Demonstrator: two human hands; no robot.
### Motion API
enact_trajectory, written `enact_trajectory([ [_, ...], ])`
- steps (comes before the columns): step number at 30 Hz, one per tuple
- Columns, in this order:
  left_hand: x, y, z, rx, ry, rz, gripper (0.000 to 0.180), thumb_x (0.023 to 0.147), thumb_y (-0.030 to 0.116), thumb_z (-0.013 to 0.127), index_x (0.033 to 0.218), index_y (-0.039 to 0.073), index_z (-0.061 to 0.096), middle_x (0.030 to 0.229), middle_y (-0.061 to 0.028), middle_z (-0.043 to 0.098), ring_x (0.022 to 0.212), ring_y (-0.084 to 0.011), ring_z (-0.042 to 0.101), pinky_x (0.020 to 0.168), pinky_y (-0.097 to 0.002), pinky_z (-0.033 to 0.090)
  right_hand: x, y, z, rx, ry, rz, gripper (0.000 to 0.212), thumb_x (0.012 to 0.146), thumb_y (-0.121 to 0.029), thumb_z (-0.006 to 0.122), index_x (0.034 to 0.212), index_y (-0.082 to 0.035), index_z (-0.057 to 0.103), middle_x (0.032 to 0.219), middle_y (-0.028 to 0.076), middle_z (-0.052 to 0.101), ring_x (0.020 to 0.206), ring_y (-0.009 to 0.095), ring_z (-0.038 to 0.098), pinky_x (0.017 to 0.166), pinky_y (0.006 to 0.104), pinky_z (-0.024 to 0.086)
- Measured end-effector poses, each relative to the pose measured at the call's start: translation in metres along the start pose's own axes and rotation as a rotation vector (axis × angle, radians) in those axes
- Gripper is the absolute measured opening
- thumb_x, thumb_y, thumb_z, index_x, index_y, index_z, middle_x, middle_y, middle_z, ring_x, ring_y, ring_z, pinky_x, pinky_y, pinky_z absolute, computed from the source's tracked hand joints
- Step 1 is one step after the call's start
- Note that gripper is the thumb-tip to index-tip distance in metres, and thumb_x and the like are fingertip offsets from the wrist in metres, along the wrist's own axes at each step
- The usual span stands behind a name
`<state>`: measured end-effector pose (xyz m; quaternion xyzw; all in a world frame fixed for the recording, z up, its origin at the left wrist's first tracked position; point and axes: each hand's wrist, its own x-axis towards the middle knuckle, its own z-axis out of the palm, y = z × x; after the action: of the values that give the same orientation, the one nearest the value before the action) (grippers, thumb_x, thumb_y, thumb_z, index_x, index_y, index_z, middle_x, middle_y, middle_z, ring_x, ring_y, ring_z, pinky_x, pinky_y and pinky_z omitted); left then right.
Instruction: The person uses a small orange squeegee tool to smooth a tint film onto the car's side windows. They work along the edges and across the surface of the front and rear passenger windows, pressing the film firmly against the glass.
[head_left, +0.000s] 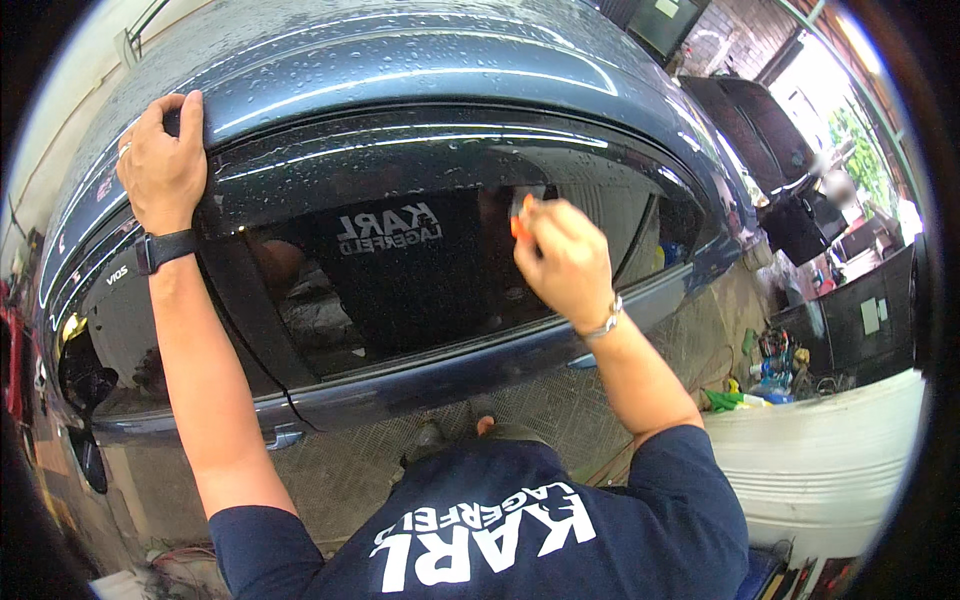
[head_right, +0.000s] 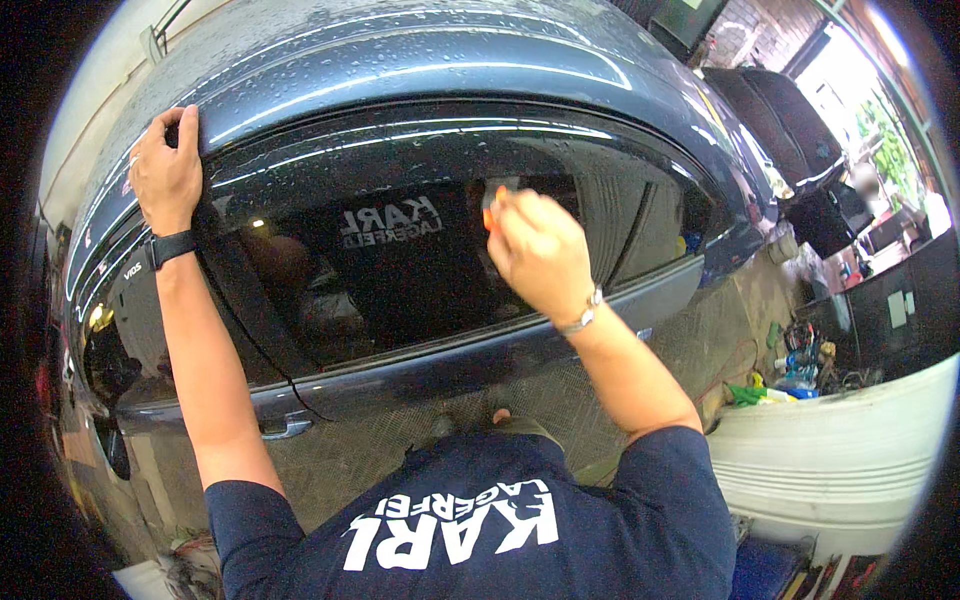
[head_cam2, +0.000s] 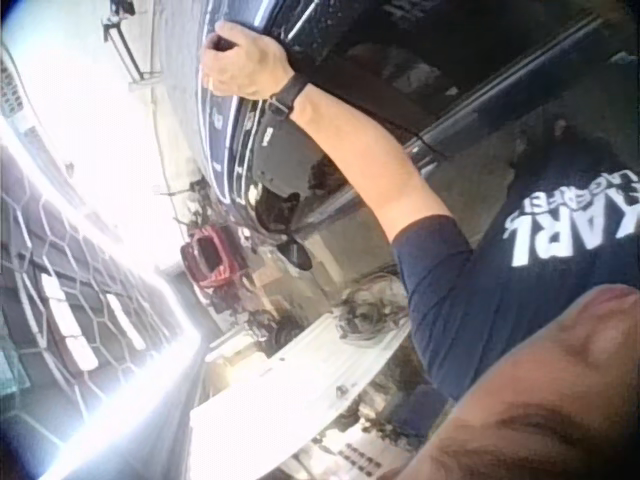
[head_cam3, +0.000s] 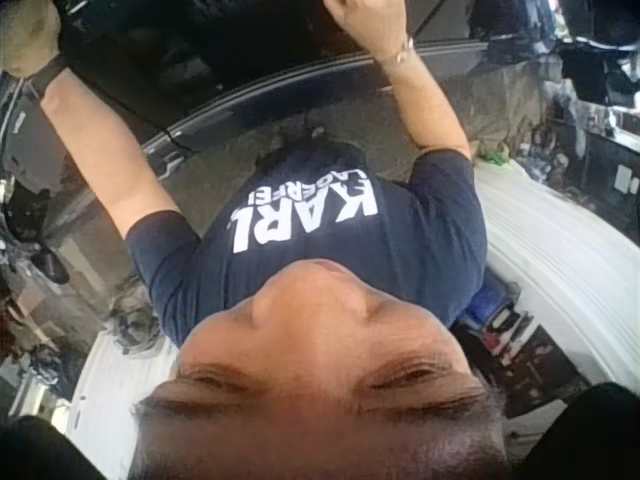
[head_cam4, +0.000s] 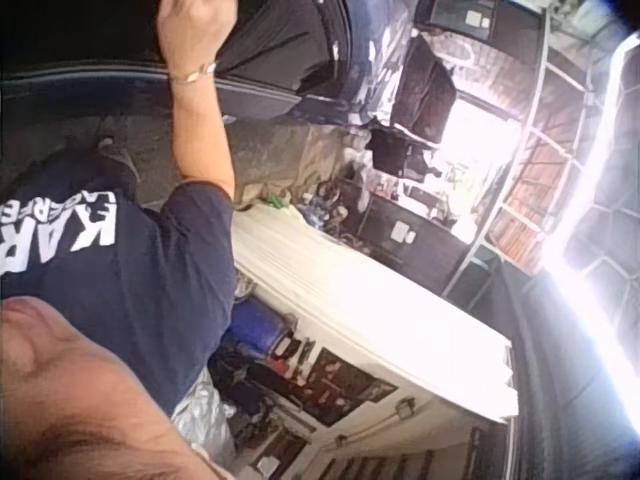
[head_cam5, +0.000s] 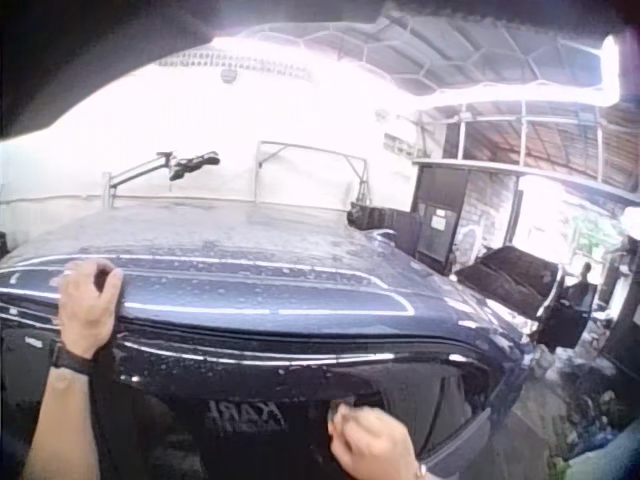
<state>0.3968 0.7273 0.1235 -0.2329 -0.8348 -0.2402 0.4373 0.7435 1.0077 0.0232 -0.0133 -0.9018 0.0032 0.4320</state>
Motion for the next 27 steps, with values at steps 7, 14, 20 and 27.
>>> enact_trajectory([
  [7, 0.0, 0.0, 0.006, 0.025, 0.01, 0.016, 0.046, 0.1, 0.053, 0.064, 0.116, 0.012, 0.079, 0.116, -0.0183, 0.078, 0.118, -0.0415, 0.067, 0.105, -0.0486, 0.049, -0.036, -0.02, 0.001, 0.01, -0.087, -0.007, 0.02, 0.075, -0.002, 0.079, 0.092, -0.004, 0.07, 0.092, 0.009, 0.067, 0.076, 0.027, 0.066, 0.071, 0.0382, 0.057],
  [14, 0.005, -0.004, 0.007, 0.069, -0.034, 0.013, 0.048, 0.104, 0.054, 0.06, 0.12, 0.012, 0.078, 0.12, -0.0176, 0.077, 0.117, -0.0391, 0.069, 0.103, -0.0477, 0.05, 0.015, 0.0, 0.01, -0.003, 0.096, -0.046, 0.021, 0.078, -0.004, 0.076, 0.098, -0.003, 0.07, 0.091, 0.01, 0.065, 0.08, 0.029, 0.067, 0.073, 0.0396, 0.057],
  [20, 0.005, -0.004, 0.011, 0.064, -0.046, -0.01, 0.047, 0.103, 0.054, 0.06, 0.119, 0.014, 0.078, 0.12, -0.0188, 0.077, 0.119, -0.0395, 0.068, 0.104, -0.0478, 0.049, -0.037, -0.03, 0.001, 0.048, -0.148, -0.047, 0.018, 0.077, -0.006, 0.078, 0.093, -0.007, 0.07, 0.094, 0.006, 0.065, 0.074, 0.023, 0.063, 0.069, 0.0364, 0.055],
  [27, 0.006, -0.005, 0.005, 0.07, -0.015, -0.023, 0.045, 0.101, 0.052, 0.062, 0.115, 0.013, 0.079, 0.115, -0.0188, 0.078, 0.117, -0.0406, 0.068, 0.103, -0.049, 0.049, 0.023, -0.007, 0.012, 0.004, -0.025, -0.128, 0.015, 0.084, -0.011, 0.075, 0.098, -0.006, 0.071, 0.096, 0.007, 0.065, 0.076, 0.023, 0.063, 0.067, 0.0359, 0.054],
])
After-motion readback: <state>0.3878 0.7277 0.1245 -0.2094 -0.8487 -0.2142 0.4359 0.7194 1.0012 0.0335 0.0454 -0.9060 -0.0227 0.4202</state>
